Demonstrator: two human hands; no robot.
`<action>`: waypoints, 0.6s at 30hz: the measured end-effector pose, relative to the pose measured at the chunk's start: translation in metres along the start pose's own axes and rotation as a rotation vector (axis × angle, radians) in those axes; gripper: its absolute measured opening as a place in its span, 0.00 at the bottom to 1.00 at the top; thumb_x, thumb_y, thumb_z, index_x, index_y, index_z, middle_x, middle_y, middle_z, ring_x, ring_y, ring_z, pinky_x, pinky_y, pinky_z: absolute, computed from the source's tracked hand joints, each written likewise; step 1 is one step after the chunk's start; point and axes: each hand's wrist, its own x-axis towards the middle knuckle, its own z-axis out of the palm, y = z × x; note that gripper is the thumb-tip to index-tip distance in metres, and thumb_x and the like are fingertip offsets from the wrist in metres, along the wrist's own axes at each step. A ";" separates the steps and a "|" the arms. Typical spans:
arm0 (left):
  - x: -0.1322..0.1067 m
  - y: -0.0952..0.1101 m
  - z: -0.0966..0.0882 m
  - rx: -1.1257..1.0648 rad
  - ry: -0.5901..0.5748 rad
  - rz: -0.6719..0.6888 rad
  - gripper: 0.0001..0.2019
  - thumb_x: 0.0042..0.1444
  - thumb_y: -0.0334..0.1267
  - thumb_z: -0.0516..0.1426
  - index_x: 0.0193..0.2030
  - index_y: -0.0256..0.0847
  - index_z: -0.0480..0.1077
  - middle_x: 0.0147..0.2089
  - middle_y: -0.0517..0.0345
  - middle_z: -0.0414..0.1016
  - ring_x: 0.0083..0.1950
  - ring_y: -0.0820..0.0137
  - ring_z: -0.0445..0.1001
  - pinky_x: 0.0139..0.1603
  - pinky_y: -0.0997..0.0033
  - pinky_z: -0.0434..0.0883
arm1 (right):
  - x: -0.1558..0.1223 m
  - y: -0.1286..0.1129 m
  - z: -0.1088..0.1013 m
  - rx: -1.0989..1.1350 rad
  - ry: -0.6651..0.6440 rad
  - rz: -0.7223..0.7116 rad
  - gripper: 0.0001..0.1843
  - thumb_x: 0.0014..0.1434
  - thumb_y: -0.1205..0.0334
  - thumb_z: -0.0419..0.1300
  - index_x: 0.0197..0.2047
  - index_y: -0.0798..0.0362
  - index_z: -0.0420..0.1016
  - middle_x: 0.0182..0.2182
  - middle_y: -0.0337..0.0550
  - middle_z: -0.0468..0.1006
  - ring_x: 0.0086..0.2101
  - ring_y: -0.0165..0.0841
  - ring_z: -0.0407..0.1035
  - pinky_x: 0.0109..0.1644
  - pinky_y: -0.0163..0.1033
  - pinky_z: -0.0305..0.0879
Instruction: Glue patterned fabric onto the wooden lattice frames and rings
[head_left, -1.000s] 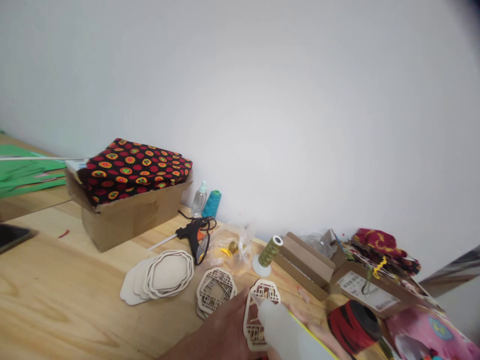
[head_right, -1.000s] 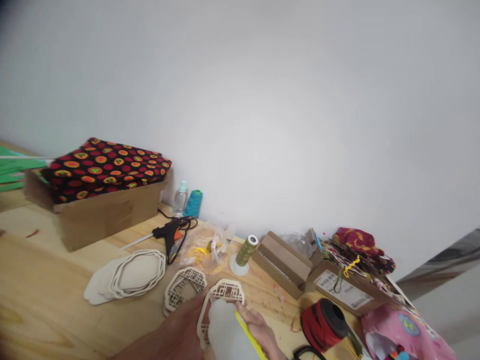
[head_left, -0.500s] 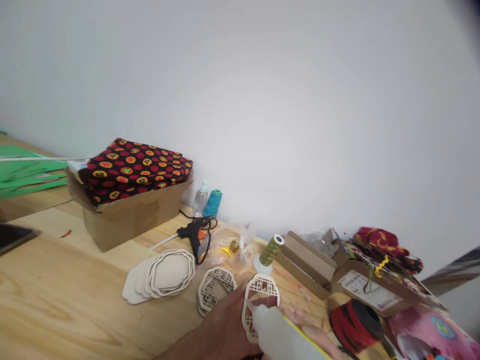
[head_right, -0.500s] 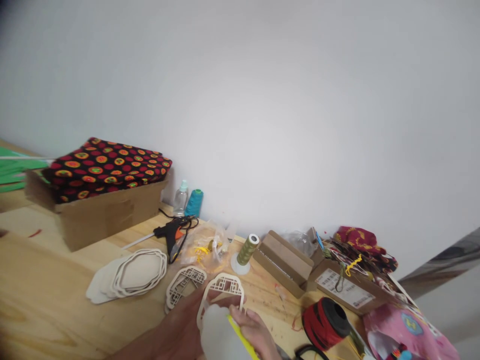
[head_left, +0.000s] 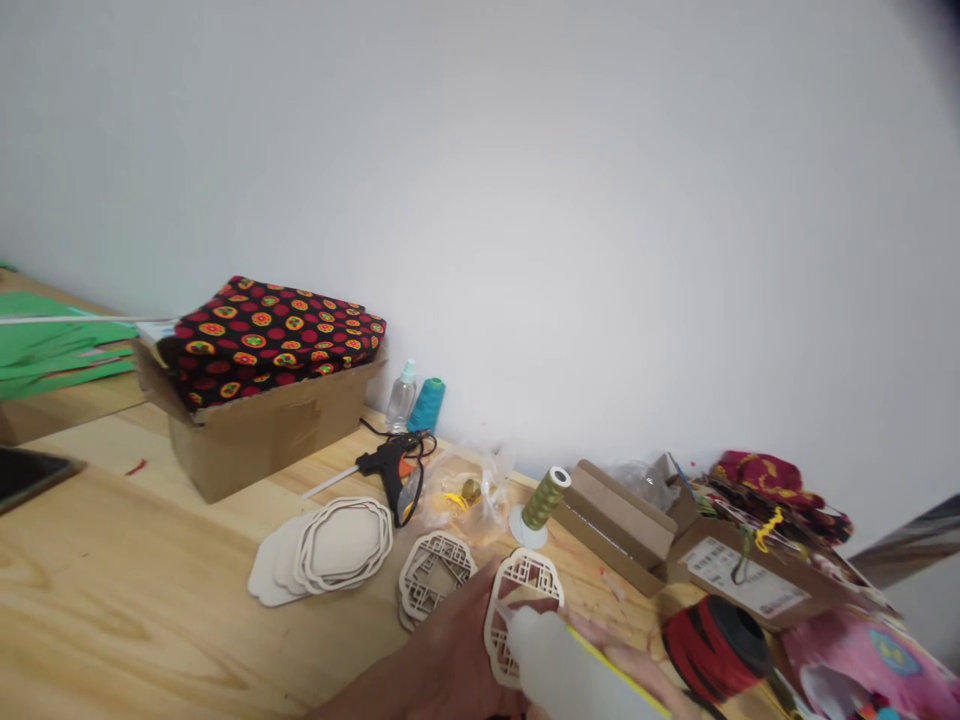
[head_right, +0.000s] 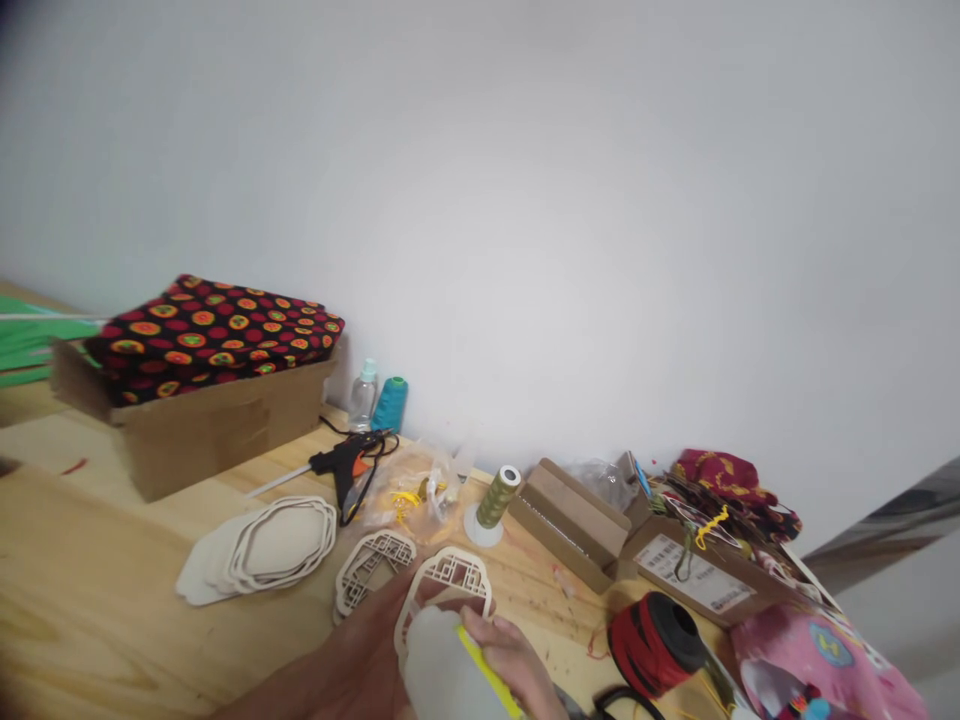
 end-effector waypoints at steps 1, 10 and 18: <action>0.000 0.000 0.001 -0.002 -0.012 -0.011 0.27 0.57 0.53 0.43 0.42 0.29 0.71 0.35 0.44 0.75 0.34 0.65 0.72 0.37 0.67 0.63 | 0.003 0.001 -0.001 0.001 -0.022 -0.001 0.16 0.55 0.48 0.55 0.33 0.54 0.72 0.23 0.37 0.74 0.23 0.28 0.69 0.26 0.36 0.68; 0.001 0.001 -0.001 -0.045 -0.007 -0.009 0.24 0.55 0.53 0.46 0.37 0.32 0.72 0.36 0.45 0.76 0.36 0.62 0.72 0.40 0.63 0.64 | -0.006 -0.016 -0.004 0.032 -0.115 0.012 0.12 0.54 0.51 0.58 0.29 0.51 0.72 0.18 0.34 0.74 0.18 0.28 0.69 0.25 0.35 0.69; -0.002 0.004 0.009 0.002 -0.010 -0.034 0.24 0.56 0.52 0.46 0.36 0.31 0.71 0.32 0.46 0.75 0.35 0.62 0.72 0.37 0.66 0.64 | -0.011 -0.018 -0.001 0.071 -0.136 0.043 0.08 0.51 0.54 0.61 0.29 0.49 0.74 0.21 0.37 0.77 0.24 0.35 0.73 0.29 0.39 0.71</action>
